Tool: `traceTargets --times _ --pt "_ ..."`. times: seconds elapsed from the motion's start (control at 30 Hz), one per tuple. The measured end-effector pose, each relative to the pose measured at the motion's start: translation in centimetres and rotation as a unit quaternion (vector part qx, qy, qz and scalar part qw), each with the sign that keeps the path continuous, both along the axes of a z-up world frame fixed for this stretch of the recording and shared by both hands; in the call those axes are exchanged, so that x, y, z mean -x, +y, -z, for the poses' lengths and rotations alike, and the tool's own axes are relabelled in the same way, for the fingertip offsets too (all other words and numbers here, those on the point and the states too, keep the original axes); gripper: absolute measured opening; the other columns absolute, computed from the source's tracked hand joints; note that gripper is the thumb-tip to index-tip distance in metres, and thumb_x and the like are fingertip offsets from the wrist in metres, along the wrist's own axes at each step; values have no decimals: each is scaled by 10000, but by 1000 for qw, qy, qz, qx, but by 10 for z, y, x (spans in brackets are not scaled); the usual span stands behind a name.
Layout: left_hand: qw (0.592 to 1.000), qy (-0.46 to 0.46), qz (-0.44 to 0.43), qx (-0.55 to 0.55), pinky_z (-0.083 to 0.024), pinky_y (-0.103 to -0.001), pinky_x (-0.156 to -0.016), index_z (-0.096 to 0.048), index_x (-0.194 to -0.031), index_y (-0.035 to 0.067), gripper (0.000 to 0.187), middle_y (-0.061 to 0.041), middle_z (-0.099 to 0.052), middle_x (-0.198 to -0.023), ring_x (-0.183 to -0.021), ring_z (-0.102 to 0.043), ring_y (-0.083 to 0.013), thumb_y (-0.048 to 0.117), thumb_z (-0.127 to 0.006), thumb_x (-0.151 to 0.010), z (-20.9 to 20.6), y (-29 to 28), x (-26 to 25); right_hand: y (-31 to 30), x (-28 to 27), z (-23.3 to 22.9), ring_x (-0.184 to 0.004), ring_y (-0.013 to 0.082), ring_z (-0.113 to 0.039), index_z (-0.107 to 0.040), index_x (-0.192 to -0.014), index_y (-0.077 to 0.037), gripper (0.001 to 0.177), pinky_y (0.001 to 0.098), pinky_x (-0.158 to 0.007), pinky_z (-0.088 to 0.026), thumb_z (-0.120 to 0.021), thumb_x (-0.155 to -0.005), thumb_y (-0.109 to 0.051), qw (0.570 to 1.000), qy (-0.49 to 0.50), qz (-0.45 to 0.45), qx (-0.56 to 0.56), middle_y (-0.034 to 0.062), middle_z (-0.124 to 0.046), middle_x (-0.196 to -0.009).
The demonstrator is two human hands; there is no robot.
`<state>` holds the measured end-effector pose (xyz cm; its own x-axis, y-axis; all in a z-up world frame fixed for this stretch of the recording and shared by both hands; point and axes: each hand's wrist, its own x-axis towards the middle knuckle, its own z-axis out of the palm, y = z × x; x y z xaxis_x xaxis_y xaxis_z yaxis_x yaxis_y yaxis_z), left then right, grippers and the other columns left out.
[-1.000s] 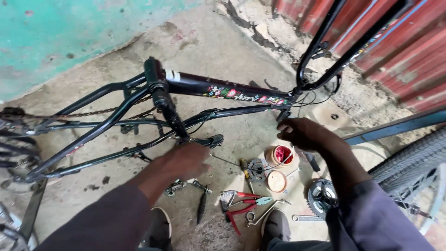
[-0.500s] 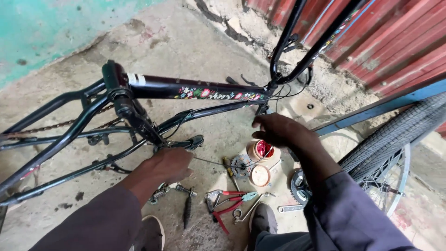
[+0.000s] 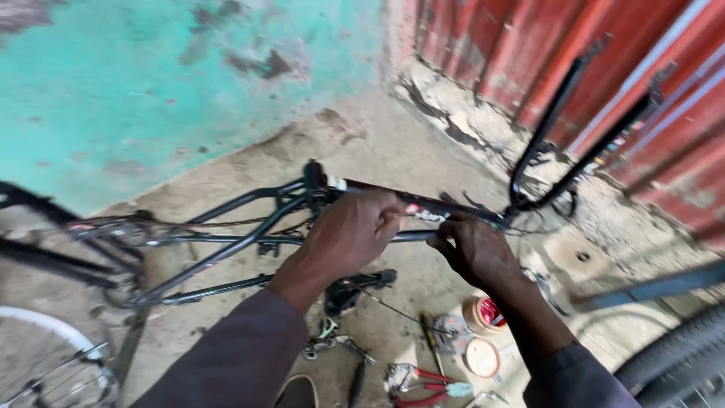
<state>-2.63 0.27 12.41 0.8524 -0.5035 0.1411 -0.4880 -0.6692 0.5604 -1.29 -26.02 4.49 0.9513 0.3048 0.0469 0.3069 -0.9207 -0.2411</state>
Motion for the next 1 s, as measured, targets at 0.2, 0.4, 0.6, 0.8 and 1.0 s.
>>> traceTargets --times 0.2,0.4,0.6,0.8,1.0 --pt "953 7 -303 6 -609 -464 -810 -686 -1166 148 390 -113 -736 -1075 -1071 -722 -323 448 -670 -917 -1 35 -3 47 8 -8 -1112 396 -685 -667 -1236 -172 415 520 -832 -603 -706 -882 -385 994 -46 -68 -67 128 -684 -1182" --pt "939 -78 -336 13 -532 -512 -722 -696 -958 24 372 -171 -711 -904 -796 -682 -402 390 -729 -902 53 47 -1 63 8 25 -1015 311 -721 -596 -1304 -165 527 443 -822 -609 -681 -866 -446 995 -44 -85 -10 67 -677 -1249" --pt "963 36 -266 -16 -549 -506 -817 -729 -1043 12 372 -186 -743 -1006 -894 -703 -410 362 -677 -930 52 49 -17 113 18 8 -966 305 -707 -569 -1401 19 490 425 -816 -603 -638 -936 -120 878 260 117 -385 177 -712 -1230" --pt "960 29 -272 -61 -555 -547 -674 -743 -920 29 401 -198 -750 -881 -747 -705 -439 411 -625 -956 42 62 -20 125 18 17 -1100 407 -655 -490 -1341 63 438 491 -937 -525 -398 -1083 -279 623 370 125 -678 295 -626 -1176" --pt "922 -135 -360 50 -537 -393 -604 -717 -878 116 251 -17 -730 -762 -611 -652 -219 327 -653 -998 23 118 -20 85 7 -8 -990 229 -722 -524 -1383 2 437 366 -839 -612 -586 -993 -184 857 204 64 -469 126 -687 -1067"
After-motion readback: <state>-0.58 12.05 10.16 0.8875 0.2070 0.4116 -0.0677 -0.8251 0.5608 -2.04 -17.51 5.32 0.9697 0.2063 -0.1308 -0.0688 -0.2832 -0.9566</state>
